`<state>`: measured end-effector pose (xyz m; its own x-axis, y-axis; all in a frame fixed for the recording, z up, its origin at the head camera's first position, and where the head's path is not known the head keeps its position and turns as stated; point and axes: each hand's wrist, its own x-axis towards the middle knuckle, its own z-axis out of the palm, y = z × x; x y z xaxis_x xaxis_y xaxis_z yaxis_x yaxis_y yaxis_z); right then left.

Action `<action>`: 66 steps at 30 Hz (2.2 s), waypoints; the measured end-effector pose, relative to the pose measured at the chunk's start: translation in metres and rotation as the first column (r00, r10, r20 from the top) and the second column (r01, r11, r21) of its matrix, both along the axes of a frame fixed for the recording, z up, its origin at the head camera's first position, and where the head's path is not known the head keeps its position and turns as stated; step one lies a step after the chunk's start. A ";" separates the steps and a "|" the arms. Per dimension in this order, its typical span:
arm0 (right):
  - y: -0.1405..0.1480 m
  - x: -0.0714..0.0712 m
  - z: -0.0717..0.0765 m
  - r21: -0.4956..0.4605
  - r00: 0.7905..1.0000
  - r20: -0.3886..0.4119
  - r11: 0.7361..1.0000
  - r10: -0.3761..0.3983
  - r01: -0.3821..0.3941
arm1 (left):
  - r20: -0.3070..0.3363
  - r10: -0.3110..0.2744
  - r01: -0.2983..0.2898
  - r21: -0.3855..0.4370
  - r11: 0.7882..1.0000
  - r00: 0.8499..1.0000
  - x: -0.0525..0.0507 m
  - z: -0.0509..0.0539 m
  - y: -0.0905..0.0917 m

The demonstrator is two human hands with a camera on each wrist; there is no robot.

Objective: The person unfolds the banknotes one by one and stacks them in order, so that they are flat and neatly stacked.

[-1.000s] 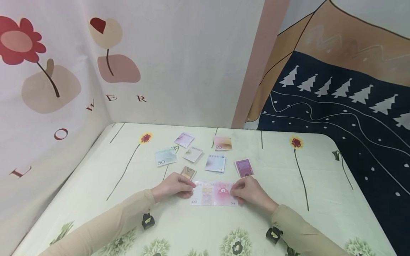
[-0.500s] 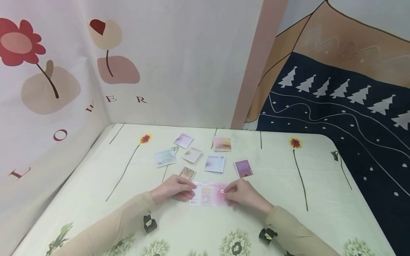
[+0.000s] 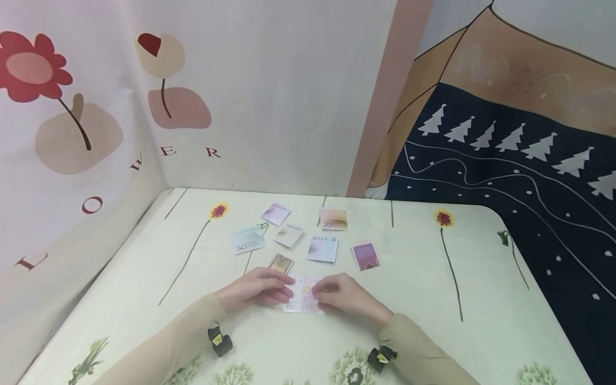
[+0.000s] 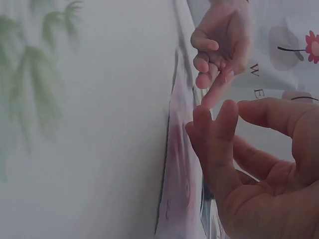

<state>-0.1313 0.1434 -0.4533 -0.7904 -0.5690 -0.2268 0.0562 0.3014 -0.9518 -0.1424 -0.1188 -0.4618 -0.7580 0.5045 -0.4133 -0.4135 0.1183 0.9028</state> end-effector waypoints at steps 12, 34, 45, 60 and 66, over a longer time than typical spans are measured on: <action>-0.028 -0.011 0.003 -0.077 1.000 -0.030 0.997 -0.008 0.005 | -0.018 0.179 -0.175 0.133 0.976 0.984 -0.015 0.005 -0.039; -0.121 -0.044 0.008 0.057 0.978 -0.179 0.991 -0.108 0.120 | 0.025 0.535 -0.533 0.138 0.835 0.844 -0.025 0.015 -0.107; -0.145 -0.066 0.008 0.063 0.944 -0.294 0.983 -0.148 0.174 | 0.055 0.566 -0.569 0.093 0.817 0.822 -0.028 0.015 -0.109; -0.165 -0.095 -0.012 0.114 0.946 -0.239 0.962 -0.218 0.250 | 0.038 0.578 -0.579 0.045 0.814 0.815 -0.034 0.018 -0.098; -0.163 -0.101 -0.015 0.125 0.954 -0.233 0.967 -0.187 0.220 | -0.001 0.565 -0.565 0.031 0.824 0.825 -0.037 0.017 -0.094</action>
<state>-0.2319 -0.0200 -0.4683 -0.9255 -0.3638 -0.1056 -0.0722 0.4430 -0.8936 -0.1795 -0.2124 -0.4444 -0.9181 -0.0023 -0.3964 -0.3910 -0.1588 0.9066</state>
